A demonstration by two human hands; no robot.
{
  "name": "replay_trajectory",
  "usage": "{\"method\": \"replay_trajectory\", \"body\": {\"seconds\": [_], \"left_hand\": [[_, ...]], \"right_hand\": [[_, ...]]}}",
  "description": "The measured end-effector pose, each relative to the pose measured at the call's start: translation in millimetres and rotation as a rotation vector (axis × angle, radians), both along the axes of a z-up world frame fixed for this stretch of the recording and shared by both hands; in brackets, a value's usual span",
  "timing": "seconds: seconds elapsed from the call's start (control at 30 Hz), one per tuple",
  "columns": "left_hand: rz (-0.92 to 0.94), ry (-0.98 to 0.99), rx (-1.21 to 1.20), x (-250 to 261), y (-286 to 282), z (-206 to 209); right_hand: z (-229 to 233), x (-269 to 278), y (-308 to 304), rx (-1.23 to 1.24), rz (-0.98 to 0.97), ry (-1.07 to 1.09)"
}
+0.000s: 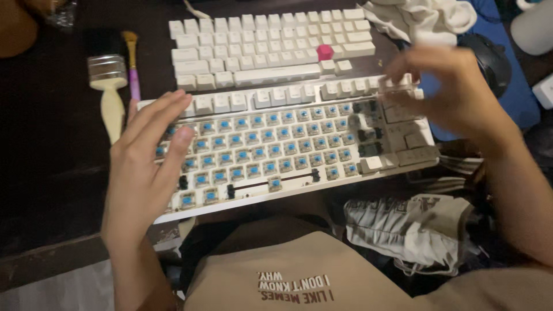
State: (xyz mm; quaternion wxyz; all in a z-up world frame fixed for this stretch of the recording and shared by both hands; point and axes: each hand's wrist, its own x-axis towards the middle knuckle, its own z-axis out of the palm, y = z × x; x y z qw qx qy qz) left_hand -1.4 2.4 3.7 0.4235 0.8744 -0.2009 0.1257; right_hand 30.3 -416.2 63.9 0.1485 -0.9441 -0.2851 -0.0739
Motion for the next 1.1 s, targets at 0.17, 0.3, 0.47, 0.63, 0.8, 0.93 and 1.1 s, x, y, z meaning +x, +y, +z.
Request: {"method": "replay_trajectory", "body": {"seconds": [0.17, 0.3, 0.47, 0.63, 0.8, 0.93, 1.1], "left_hand": [[0.047, 0.059, -0.008, -0.2, -1.3, -1.1], [0.042, 0.008, 0.036, -0.9, -2.1, -2.4], [0.024, -0.001, 0.015, -1.2, -0.8, -3.4], [0.026, 0.017, 0.001, -0.6, -1.1, -3.5], [0.037, 0.016, 0.023, -0.3, -1.0, -4.7], [0.026, 0.030, 0.000, 0.8, 0.8, -5.2], [0.012, 0.024, -0.020, 0.6, -0.6, -1.9]], "right_hand": [[-7.1, -75.7, 19.8, 0.125, 0.060, 0.304], [-14.0, -92.5, 31.3, -0.022, 0.021, 0.134], [-16.8, -85.0, 30.6, 0.036, -0.005, 0.226], [-23.1, -87.0, 22.9, -0.021, 0.040, 0.175], [-5.1, -77.9, 22.0, 0.116, 0.074, 0.174], [34.2, -46.2, 2.8, 0.000, -0.003, -0.085], [6.2, 26.8, -11.6, -0.025, 0.008, -0.177]]}}
